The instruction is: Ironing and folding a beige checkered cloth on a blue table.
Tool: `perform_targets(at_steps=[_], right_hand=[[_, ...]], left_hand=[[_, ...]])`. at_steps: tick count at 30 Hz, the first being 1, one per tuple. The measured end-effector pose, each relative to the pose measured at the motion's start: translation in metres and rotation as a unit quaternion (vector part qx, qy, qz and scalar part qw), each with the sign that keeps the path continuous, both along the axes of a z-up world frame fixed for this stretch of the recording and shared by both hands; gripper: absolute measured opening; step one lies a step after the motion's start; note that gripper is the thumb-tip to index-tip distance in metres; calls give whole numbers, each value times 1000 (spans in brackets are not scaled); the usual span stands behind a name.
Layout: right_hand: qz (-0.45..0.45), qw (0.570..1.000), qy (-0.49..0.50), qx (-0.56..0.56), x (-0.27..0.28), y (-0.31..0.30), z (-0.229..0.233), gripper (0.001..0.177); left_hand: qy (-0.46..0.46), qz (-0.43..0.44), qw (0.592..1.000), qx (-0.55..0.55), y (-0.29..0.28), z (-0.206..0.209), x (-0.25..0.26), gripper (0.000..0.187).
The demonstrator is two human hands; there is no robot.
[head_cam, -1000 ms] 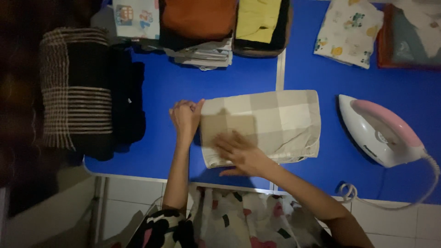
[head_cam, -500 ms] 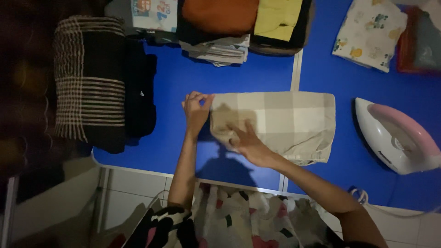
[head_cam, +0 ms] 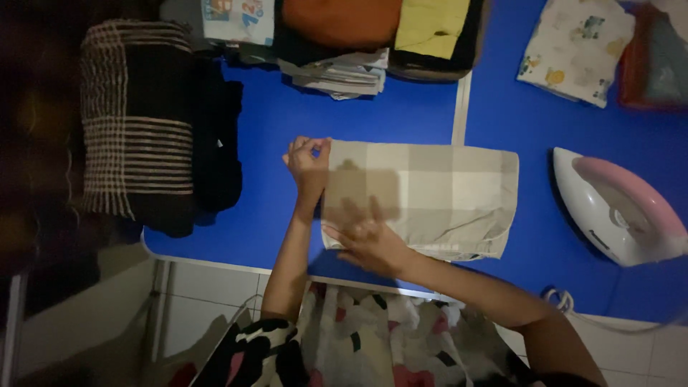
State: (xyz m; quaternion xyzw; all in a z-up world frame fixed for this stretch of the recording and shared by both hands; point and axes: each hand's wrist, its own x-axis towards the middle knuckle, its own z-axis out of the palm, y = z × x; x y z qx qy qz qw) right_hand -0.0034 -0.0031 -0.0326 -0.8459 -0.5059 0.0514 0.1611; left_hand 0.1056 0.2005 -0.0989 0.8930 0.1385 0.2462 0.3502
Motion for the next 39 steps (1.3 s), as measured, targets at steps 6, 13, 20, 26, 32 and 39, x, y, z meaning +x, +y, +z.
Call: perform_targets(at_steps=[6, 13, 20, 26, 32, 39], right_hand=[[143, 979, 94, 111, 11, -48, -11, 58], [-208, 952, 222, 18, 61, -104, 58, 58], [-289, 953, -43, -74, 58, -137, 29, 80], [-313, 942, -58, -105, 54, -174, 47, 88], [-456, 884, -97, -38, 42, -257, 112, 33], [-615, 710, -292, -179, 47, -369, 51, 39]], left_hand=[[22, -3, 1000, -4, 0, 2, -3, 18], [18, -170, 984, 59, -72, 91, -49, 47], [54, -337, 928, 148, -120, 50, -61, 75], [112, -323, 921, 185, -121, 64, -62, 79], [150, -337, 906, 207, -128, 61, -58, 88], [149, -346, 899, 221, -143, 66, -56, 87]])
